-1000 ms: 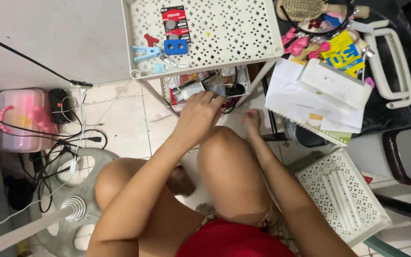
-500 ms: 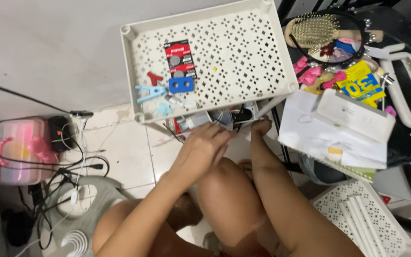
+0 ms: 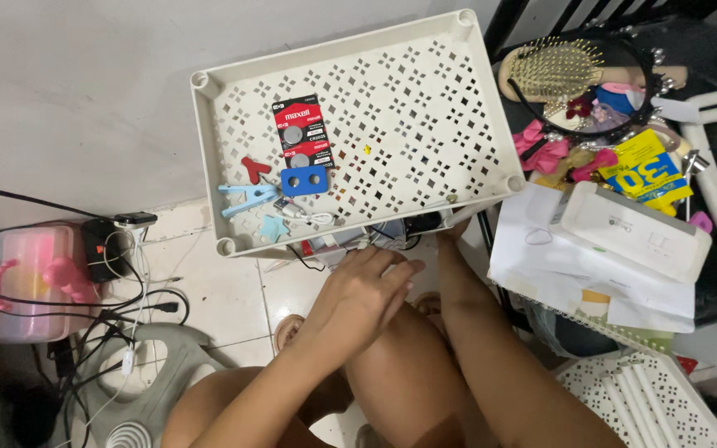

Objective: The person disassembles a small white plastic storage cart by removing the top tray and its contents, then detaching the vertical support poles. They place the tray, hairbrush, hair accessories, notebook, and other small items onto a nearby chair and floor.

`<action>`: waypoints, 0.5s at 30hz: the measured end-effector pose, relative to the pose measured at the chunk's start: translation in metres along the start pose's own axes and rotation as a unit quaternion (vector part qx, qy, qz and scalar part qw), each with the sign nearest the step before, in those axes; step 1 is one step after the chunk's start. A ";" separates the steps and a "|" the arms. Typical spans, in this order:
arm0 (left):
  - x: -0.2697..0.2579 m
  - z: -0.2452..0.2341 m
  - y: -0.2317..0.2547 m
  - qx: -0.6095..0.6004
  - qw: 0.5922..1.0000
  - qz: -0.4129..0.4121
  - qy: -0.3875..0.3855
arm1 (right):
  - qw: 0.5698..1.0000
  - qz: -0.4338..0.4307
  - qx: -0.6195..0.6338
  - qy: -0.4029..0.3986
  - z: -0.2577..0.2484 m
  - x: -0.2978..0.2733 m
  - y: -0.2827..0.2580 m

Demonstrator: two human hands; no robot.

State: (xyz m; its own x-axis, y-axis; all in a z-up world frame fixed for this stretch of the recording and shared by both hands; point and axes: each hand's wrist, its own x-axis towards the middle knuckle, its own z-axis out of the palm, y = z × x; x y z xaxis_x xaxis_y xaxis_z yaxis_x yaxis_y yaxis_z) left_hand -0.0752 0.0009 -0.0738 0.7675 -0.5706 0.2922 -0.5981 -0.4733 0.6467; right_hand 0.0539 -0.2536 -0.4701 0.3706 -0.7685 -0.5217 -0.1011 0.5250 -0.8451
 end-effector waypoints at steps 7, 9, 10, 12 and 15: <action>0.002 0.004 0.002 0.024 0.999 0.017 0.019 | 0.991 -0.097 -0.079 0.057 -0.021 -0.036 -0.006; 0.002 0.005 0.005 0.034 0.999 0.030 0.018 | 0.989 -0.076 -0.129 -0.013 -0.031 -0.057 -0.007; 0.002 0.007 0.007 0.038 0.998 0.038 0.021 | 0.983 -0.065 -0.160 -0.058 -0.036 -0.067 -0.009; 0.002 0.011 0.013 0.039 0.998 0.044 0.028 | 0.957 -0.008 -0.224 -0.181 -0.053 -0.090 -0.012; 0.004 0.016 0.025 0.039 0.997 0.046 0.044 | 0.904 0.033 -0.287 -0.314 -0.081 -0.123 -0.030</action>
State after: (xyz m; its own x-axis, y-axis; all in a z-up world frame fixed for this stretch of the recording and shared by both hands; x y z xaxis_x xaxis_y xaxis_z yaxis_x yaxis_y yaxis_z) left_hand -0.0906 -0.0240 -0.0678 0.7241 -0.5548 0.4097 -0.6801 -0.4754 0.5581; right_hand -0.0632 -0.2040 -0.3903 0.7790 -0.2880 -0.5570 -0.5389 0.1467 -0.8295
